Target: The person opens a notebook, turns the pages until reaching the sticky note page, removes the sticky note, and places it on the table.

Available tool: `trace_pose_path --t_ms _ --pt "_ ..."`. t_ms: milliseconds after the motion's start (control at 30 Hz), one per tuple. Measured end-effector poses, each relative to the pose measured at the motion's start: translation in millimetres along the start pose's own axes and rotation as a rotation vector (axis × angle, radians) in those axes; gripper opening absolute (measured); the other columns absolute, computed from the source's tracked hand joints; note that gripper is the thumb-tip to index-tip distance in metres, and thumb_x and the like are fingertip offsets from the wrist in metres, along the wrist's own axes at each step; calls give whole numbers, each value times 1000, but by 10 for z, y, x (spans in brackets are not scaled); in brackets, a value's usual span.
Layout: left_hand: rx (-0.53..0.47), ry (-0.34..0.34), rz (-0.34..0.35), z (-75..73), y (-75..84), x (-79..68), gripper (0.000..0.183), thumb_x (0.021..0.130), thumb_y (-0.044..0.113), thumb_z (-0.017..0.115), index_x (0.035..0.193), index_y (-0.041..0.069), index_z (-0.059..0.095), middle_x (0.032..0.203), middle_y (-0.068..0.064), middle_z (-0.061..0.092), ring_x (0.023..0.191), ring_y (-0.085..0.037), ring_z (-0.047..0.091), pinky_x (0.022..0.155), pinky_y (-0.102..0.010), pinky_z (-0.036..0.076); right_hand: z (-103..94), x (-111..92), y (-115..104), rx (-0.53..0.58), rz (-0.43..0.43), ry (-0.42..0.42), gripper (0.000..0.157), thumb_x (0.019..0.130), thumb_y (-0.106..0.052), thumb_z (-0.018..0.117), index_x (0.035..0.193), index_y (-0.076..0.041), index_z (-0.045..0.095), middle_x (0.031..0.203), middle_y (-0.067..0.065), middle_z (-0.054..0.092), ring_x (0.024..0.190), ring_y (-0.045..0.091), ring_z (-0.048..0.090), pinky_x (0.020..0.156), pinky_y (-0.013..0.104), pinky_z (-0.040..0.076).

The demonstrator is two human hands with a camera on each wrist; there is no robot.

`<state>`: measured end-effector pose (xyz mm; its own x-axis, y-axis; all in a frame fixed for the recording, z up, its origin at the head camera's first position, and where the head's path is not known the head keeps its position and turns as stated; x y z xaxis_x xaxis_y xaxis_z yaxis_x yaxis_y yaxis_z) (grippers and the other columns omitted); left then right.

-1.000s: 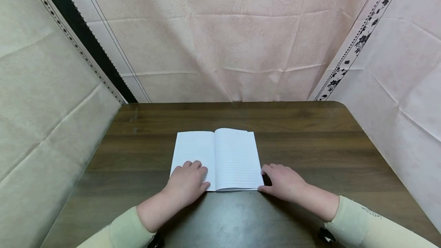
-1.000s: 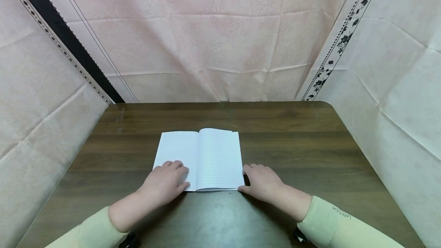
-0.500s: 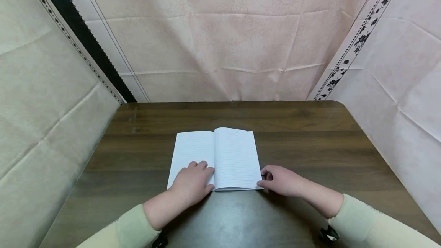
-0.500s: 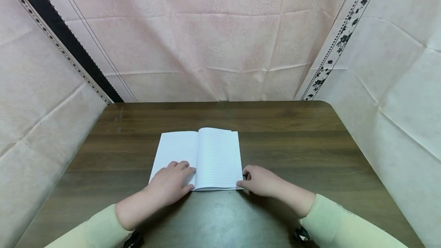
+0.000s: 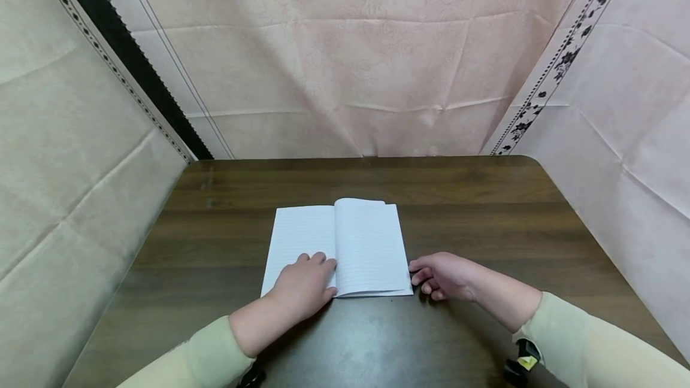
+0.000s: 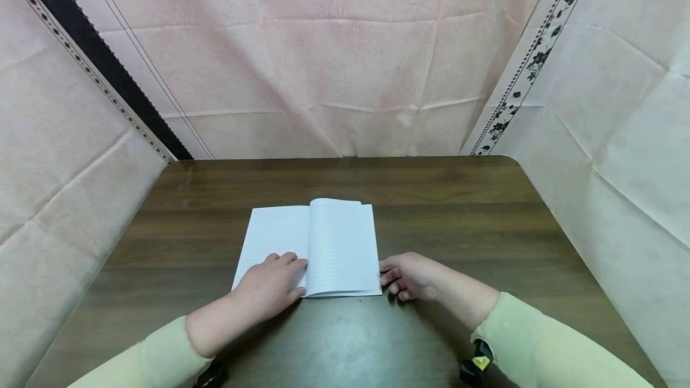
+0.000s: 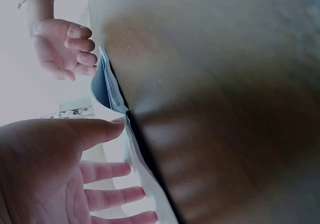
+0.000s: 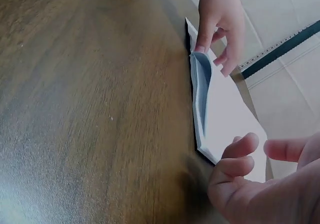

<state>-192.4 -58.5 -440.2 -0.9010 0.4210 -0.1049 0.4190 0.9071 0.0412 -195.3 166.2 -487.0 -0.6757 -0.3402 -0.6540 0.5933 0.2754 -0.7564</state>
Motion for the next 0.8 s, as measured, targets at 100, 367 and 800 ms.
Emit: trace_pose_path --t_ms 100,367,800 --pt "-4 -9 0 1 23 11 55 83 45 62 126 12 55 112 -8 58 92 -28 55 67 -41 48 5 20 17 21 7 -11 29 95 -26 43 109 -1 46 81 5 55 60 13 46 52 24 35" --pt "2 -13 -13 -5 84 41 69 77 53 65 124 4 53 99 -11 58 83 -28 55 62 -39 46 13 46 30 37 -10 -22 22 95 -25 43 100 -4 47 74 2 52 58 13 43 51 24 34" --pt "231 17 90 28 294 83 79 78 51 62 136 1 42 91 -16 64 55 -19 55 44 -30 42 14 43 31 18 -23 -36 22 94 -24 44 98 -3 48 71 1 50 56 13 42 50 23 35"
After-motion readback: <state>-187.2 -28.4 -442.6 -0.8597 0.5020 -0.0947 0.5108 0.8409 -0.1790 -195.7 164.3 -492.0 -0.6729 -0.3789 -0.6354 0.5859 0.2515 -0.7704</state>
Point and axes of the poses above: each hand's wrist, its own x-axis towards the middle knuckle, its own z-axis out of the palm, y = z × x, the point moved 9 cm from there along x, towards the middle knuckle
